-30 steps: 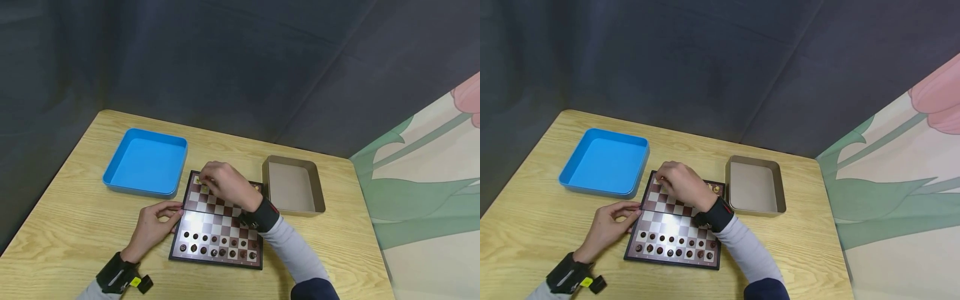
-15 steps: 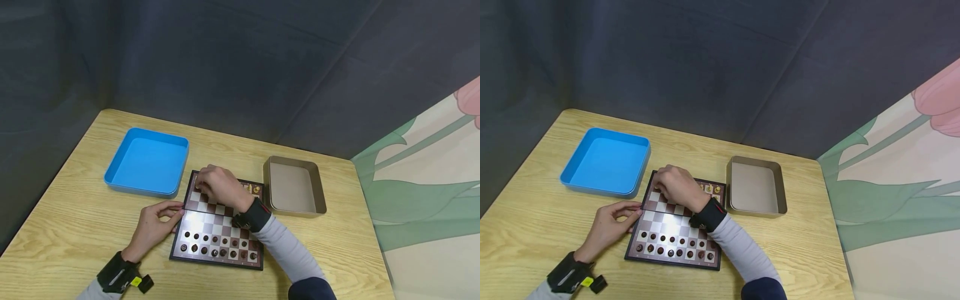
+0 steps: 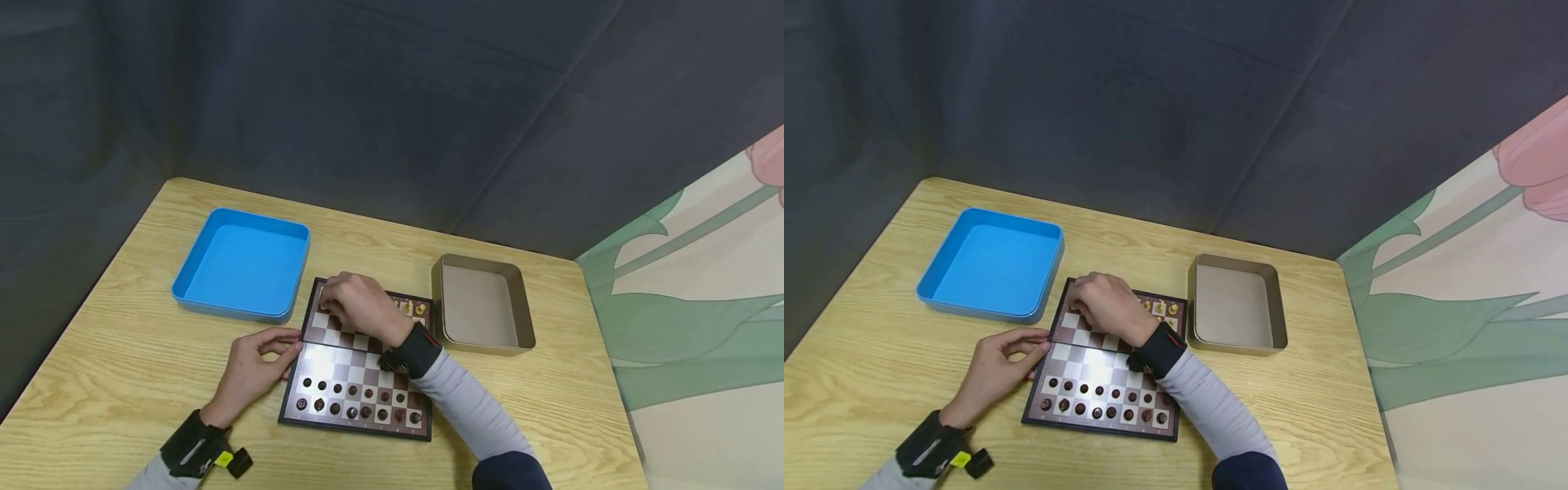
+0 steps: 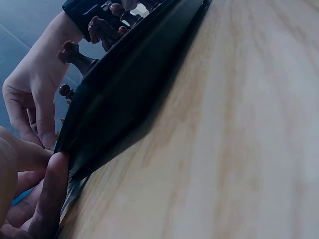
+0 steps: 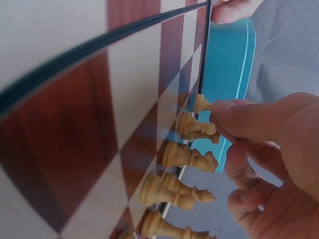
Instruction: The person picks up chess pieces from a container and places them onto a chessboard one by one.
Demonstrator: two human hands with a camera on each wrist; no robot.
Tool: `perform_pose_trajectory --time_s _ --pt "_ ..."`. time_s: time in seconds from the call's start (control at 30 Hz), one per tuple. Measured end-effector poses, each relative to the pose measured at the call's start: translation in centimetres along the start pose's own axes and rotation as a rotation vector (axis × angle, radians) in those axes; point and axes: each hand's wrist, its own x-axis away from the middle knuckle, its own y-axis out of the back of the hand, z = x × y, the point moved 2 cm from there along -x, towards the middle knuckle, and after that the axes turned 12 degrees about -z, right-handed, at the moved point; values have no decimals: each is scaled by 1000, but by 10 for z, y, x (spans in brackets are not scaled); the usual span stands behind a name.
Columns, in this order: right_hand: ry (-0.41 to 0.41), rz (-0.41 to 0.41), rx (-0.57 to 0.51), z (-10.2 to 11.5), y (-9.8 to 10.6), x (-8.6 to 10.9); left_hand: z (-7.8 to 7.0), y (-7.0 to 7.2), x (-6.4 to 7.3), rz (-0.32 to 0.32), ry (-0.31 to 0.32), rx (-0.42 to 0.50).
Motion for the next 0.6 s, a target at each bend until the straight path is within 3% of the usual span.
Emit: perform_pose_trajectory --time_s 0.4,0.6 --pt "-18 -28 -14 0 4 3 5 0 -3 18 -12 27" --pt "-40 -112 15 7 21 11 31 0 -13 32 -27 44"
